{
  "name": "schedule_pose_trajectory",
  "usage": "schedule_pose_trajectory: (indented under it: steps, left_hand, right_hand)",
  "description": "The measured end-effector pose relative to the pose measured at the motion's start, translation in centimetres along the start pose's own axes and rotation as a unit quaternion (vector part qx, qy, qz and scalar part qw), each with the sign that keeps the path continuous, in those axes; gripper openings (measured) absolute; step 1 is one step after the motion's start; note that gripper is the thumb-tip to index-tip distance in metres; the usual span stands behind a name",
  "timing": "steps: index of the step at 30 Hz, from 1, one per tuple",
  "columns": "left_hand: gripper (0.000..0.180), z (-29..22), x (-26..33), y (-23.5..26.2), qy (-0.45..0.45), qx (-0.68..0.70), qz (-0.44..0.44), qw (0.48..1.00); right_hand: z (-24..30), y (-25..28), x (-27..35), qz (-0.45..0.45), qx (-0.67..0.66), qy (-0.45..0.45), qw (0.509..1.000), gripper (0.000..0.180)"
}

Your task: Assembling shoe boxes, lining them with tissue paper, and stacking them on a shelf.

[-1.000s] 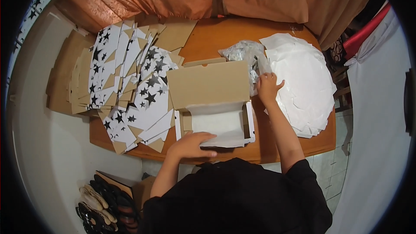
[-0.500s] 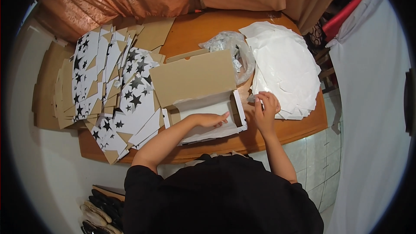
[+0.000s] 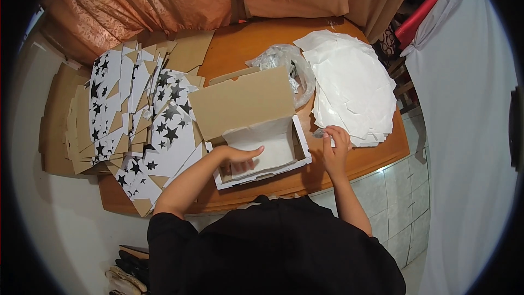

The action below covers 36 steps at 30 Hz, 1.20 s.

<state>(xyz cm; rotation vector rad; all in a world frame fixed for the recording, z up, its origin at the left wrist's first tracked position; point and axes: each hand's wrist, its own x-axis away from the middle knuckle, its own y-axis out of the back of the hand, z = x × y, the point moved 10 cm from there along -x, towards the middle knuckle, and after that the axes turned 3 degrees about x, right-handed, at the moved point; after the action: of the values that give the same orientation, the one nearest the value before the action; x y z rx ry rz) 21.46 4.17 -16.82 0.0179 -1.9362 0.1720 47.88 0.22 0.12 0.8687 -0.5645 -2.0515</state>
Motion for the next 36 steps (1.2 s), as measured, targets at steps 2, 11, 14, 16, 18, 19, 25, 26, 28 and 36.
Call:
schedule_pose_trajectory:
  steps: [2,11,14,16,18,19,25,26,28,36]
  left_hand:
    - [0.118,1.7,-0.4,-0.7,-0.006,-0.017,0.01,1.0]
    - [0.1,-2.7,3.4,0.5,-0.207,-0.117,-0.106,0.966]
    - [0.061,-5.3,7.8,-1.9,-0.261,-0.21,-0.118,0.935]
    - [0.039,-5.5,7.0,-1.4,-0.292,-0.209,-0.141,0.923]
    - [0.031,-5.7,6.4,0.5,-0.298,-0.206,-0.209,0.908]
    - [0.025,-6.6,7.3,1.5,-0.32,-0.218,-0.286,0.877]
    - [0.028,-9.0,7.6,2.5,-0.332,-0.402,-0.511,0.684]
    - [0.028,-9.2,7.3,2.1,-0.333,-0.402,-0.51,0.683]
    - [0.044,-9.3,8.6,2.0,-0.31,-0.402,-0.601,0.617]
    - [0.048,-8.1,13.7,2.5,-0.304,-0.304,-0.746,0.509]
  right_hand:
    - [0.4,-0.6,0.3,0.01,-0.017,-0.004,1.0,0.015]
    - [2.1,-1.2,-0.1,0.02,-0.035,0.001,0.999,0.015]
    - [1.9,-1.2,-0.1,0.018,-0.034,0.002,0.999,0.015]
    - [2.2,-1.7,-0.1,0.033,-0.037,0.009,0.999,0.014]
    - [2.8,-1.8,-0.2,0.035,-0.039,0.014,0.999,0.014]
    - [3.0,-1.9,-0.2,0.037,-0.039,0.016,0.998,0.014]
    - [3.8,-2.4,-0.1,0.043,-0.035,0.032,0.998,0.013]
    - [3.8,-2.4,0.0,0.042,-0.033,0.031,0.998,0.013]
    - [4.0,-2.3,0.1,0.04,-0.026,0.033,0.998,0.012]
    - [3.9,-3.9,2.2,0.058,-0.026,0.049,0.997,0.011]
